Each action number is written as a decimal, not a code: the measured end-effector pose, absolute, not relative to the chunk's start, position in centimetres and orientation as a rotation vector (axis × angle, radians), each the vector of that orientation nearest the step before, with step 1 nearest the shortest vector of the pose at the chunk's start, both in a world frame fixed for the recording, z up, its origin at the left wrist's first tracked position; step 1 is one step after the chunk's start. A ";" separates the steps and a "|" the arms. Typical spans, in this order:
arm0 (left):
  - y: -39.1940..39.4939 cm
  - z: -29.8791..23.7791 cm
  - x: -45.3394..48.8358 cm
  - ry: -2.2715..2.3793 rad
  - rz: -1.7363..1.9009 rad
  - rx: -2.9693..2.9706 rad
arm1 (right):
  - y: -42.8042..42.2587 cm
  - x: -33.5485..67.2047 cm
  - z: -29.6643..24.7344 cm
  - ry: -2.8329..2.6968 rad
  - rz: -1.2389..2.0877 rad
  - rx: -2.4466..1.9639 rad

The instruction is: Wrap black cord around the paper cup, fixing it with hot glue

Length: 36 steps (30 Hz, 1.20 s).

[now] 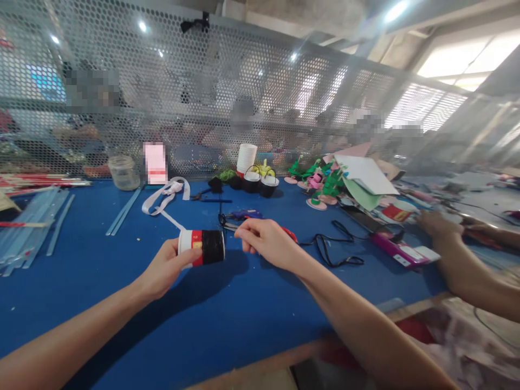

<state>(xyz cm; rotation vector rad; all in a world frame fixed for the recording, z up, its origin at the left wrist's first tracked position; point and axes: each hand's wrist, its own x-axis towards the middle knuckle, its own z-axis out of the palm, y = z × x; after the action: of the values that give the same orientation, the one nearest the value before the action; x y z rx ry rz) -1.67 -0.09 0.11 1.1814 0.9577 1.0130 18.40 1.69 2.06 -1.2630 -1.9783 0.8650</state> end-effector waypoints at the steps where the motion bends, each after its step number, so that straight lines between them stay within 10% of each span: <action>1: -0.2 0.0 -1.7 0.954 0.992 1.244 | 1.7 18.0 1.9 -1.972 0.956 -1.246; 8: -0.7 0.0 -1.7 0.998 0.775 1.526 | 1.5 16.3 0.3 -1.808 1.351 -1.196; 19: 0.5 -0.3 -1.1 0.952 0.858 0.821 | -0.6 15.4 -1.5 -2.111 0.648 -1.051; 36: -0.2 -0.8 -0.9 1.209 0.919 1.267 | 0.5 16.0 -1.8 -1.874 0.823 -1.241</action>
<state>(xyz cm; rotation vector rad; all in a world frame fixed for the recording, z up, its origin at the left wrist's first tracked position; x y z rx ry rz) -0.94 -0.19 -0.80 1.2665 1.2086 0.9187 16.00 0.47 -1.82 -1.2408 -1.8736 0.8235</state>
